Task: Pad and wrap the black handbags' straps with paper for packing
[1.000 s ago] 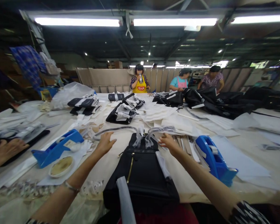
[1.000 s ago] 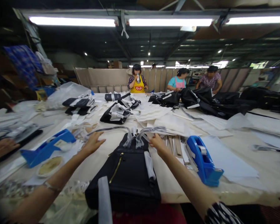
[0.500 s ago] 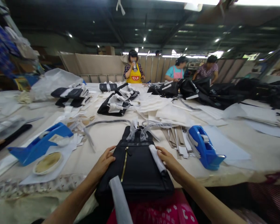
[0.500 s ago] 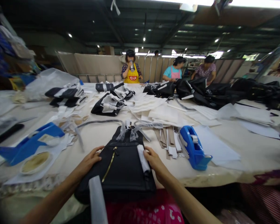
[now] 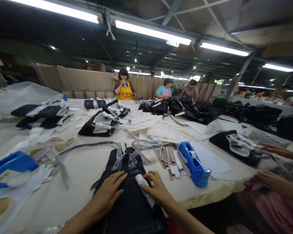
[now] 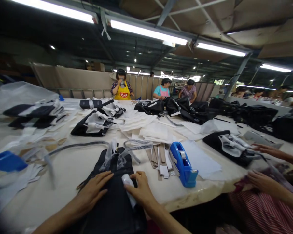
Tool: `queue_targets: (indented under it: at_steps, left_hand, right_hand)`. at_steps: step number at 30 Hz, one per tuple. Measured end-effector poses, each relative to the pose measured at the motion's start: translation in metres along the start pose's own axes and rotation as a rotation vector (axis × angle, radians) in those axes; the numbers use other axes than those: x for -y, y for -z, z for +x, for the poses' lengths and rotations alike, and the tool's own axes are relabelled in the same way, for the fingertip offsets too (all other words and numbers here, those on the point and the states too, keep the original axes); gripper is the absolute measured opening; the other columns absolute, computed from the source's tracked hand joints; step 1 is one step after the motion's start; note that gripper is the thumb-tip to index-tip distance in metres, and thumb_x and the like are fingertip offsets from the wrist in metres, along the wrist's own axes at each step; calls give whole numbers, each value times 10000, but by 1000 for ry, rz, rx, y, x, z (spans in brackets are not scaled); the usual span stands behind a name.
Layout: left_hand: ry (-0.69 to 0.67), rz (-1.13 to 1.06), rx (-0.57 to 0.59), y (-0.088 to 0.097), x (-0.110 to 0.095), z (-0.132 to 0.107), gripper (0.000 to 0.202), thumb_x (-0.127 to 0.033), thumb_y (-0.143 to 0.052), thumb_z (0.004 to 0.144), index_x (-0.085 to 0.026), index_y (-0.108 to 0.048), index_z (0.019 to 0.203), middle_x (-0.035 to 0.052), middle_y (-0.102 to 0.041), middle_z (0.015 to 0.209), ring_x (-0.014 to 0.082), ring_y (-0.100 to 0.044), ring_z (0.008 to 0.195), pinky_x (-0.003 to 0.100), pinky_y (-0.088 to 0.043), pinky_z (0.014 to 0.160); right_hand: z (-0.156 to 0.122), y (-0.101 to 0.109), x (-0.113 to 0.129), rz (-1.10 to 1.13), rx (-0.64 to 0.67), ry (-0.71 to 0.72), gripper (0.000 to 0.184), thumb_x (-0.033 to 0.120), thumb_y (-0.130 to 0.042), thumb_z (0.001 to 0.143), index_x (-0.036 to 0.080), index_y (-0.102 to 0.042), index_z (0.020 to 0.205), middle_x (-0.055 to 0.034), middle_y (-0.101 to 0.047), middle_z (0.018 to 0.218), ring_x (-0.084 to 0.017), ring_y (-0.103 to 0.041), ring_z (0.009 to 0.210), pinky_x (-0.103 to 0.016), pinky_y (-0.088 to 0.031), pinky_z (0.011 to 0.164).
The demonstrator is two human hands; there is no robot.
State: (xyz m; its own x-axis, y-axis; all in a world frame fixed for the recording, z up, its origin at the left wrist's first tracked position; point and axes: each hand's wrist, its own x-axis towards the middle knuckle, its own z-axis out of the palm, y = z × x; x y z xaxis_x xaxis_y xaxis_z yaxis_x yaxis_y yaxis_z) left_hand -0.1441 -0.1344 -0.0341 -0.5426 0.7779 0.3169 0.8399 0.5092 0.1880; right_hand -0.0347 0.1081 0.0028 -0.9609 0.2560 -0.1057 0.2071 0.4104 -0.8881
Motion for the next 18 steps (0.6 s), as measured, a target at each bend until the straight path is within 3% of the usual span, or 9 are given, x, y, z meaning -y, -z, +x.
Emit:
queue_targets:
  at_steps: [2, 6, 8, 12, 14, 18]
  left_hand:
    - [-81, 115, 5, -18, 3, -1, 536, -290, -473, 957, -349, -344, 1474, 27, -438, 1508, 231, -438, 1351, 412, -436, 1069]
    - [-103, 239, -51, -37, 7, -9, 580, -309, -454, 974, -355, -235, 1509, 5, -327, 1573, 215, -352, 1409, 386, -345, 1124]
    - [-97, 229, -53, -34, 4, -12, 599, -299, -464, 970, -354, -217, 1512, -1, -310, 1580, 212, -337, 1416, 376, -322, 1136]
    - [-24, 156, 38, -18, -8, -10, 641, -283, -498, 958, -374, -194, 1515, 0, -283, 1590, 231, -315, 1429, 421, -309, 1150]
    - [24, 98, 103, -10, -14, -9, 649, -294, -523, 949, -386, -210, 1509, 9, -275, 1593, 245, -297, 1439, 464, -301, 1155]
    - [57, -22, 157, 2, -18, -10, 606, -408, -491, 961, -348, -239, 1509, 44, -226, 1609, 262, -218, 1470, 499, -242, 1177]
  right_hand:
    - [-4, 3, 8, -54, -2, -4, 344, 184, -682, 654, 167, -640, 994, -117, -389, 1403, -291, -319, 1343, -375, -306, 1081]
    - [-16, 10, 23, -114, 65, 34, 347, 101, -609, 626, 152, -616, 970, -102, -547, 1200, -256, -441, 1221, -352, -320, 1071]
    - [-22, 9, 24, -135, 91, 44, 497, 145, -616, 630, 140, -594, 1126, -112, -556, 1207, -265, -459, 1191, -361, -344, 1058]
    - [-26, -2, 6, -311, 133, 166, 876, 172, -578, 593, 172, -396, 1450, -115, -482, 1385, -318, -398, 1265, -436, -297, 1105]
    - [-22, -7, -10, -320, 141, 209, 907, 181, -540, 579, 187, -380, 1471, -123, -530, 1329, -327, -465, 1200, -451, -345, 1069]
    - [-7, -2, -29, -5, 292, 123, 858, 352, -603, 627, 247, -410, 1456, -107, -628, 1071, -290, -624, 916, -377, -515, 824]
